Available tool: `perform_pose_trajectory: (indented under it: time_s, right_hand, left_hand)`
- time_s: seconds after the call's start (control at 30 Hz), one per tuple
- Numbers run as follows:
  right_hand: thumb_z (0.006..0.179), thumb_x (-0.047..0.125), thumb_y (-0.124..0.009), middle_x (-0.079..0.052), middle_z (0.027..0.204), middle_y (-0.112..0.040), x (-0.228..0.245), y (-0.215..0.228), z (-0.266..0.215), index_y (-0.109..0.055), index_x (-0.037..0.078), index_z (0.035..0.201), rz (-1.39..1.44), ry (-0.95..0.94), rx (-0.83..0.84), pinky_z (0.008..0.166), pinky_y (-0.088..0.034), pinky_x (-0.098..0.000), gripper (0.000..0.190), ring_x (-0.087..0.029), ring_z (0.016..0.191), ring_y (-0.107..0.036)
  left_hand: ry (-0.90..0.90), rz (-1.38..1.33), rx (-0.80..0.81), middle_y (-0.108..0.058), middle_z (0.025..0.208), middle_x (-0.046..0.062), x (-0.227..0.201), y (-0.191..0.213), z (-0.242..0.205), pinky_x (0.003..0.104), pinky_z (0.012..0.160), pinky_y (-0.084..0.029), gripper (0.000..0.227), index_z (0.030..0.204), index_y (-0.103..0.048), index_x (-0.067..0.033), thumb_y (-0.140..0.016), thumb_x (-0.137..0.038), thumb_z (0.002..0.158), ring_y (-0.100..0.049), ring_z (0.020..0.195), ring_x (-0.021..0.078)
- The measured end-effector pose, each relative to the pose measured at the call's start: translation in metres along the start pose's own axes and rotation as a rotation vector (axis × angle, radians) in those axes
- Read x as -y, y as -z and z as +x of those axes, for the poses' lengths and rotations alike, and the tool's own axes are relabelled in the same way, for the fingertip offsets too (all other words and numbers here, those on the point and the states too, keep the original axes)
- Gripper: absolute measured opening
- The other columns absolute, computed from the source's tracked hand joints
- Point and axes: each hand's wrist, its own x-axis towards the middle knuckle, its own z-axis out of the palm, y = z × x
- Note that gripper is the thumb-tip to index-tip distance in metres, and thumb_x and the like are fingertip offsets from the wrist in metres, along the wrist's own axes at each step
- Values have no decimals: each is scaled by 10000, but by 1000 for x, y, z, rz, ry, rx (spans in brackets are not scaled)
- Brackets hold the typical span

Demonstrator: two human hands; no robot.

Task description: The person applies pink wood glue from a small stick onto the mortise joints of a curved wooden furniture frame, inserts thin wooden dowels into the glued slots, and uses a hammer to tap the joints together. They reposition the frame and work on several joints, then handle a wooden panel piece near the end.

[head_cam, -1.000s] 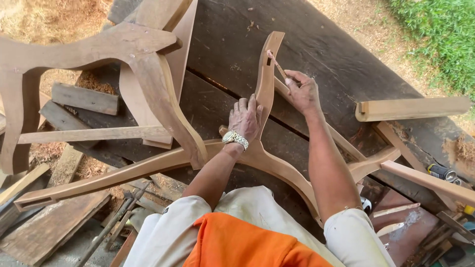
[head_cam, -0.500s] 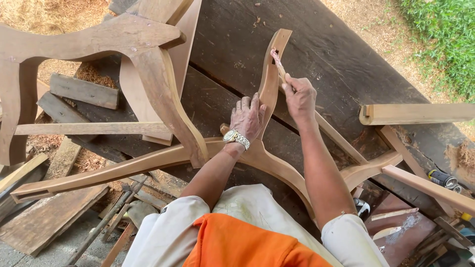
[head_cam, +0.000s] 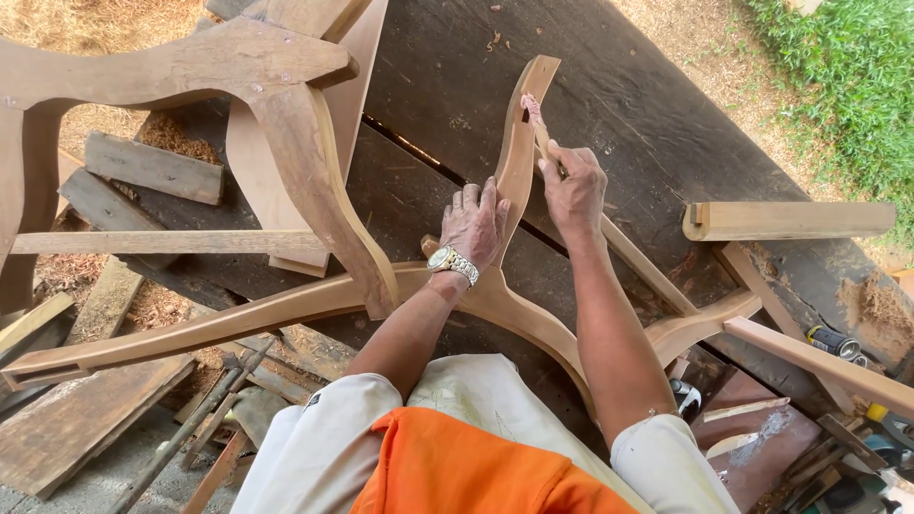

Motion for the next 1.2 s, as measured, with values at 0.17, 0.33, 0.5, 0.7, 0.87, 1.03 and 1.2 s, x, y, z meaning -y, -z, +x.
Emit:
perform_pose_trajectory:
  time_s: [0.17,0.33,0.5,0.7,0.87,1.03,1.2]
  right_hand:
    - [893,105,-805,-98,990,-714,0,-1,5,-769,65,1144,9,128,-16,812,-556,-379,257,-239,903,-694]
    - [915,125,-792,-90,966,-695,6,18,-3,-783,126,1136,-27,45,72,748,-548,-396,221,-243,853,-687]
    - [892,131,-792,-75,982,-693,6,21,-2,-781,116,1140,-47,50,54,757,-554,-381,248,-224,857,-687]
    - [899,150,-789,-49,1002,-686,2,23,5,-782,137,1128,-69,4,82,780,-560,-360,229,-198,880,-682]
    - [939,146,-750,-47,1039,-684,5,28,9,-774,130,1136,-114,-6,75,807,-546,-390,199,-214,919,-679]
    - [917,136,-757,-58,1067,-675,-2,31,7,-774,144,1138,-139,-9,77,836,-546,-400,221,-251,958,-678]
    - [905,171,-775,-41,1048,-681,9,41,25,-786,167,1120,-228,35,135,784,-549,-405,216,-227,914,-674]
  left_hand:
    - [15,-2,26,-595,1237,185,0,3,1,509,929,-501,520,1459,-500,-70,-454,-402,1061,-594,1114,340]
    - [3,3,-2,-594,1230,182,0,1,1,530,929,-490,521,1448,-507,-66,-467,-401,1051,-593,1113,344]
    - [-7,8,1,-593,1229,184,2,-3,0,518,930,-497,524,1457,-501,-66,-455,-403,1058,-595,1118,342]
    - [-12,18,-16,-587,1234,198,5,-6,2,510,915,-505,521,1457,-500,-64,-454,-403,1064,-596,1102,343]
    - [-19,-8,-58,-600,1225,176,0,0,1,520,929,-502,509,1447,-515,-69,-471,-396,1059,-597,1109,346]
    - [-4,-25,-36,-602,1207,182,-2,5,0,522,931,-501,507,1442,-521,-69,-477,-391,1053,-599,1107,351]
    - [-6,-7,-46,-602,1236,193,2,-3,-1,531,922,-499,511,1432,-526,-67,-480,-395,1044,-600,1108,357]
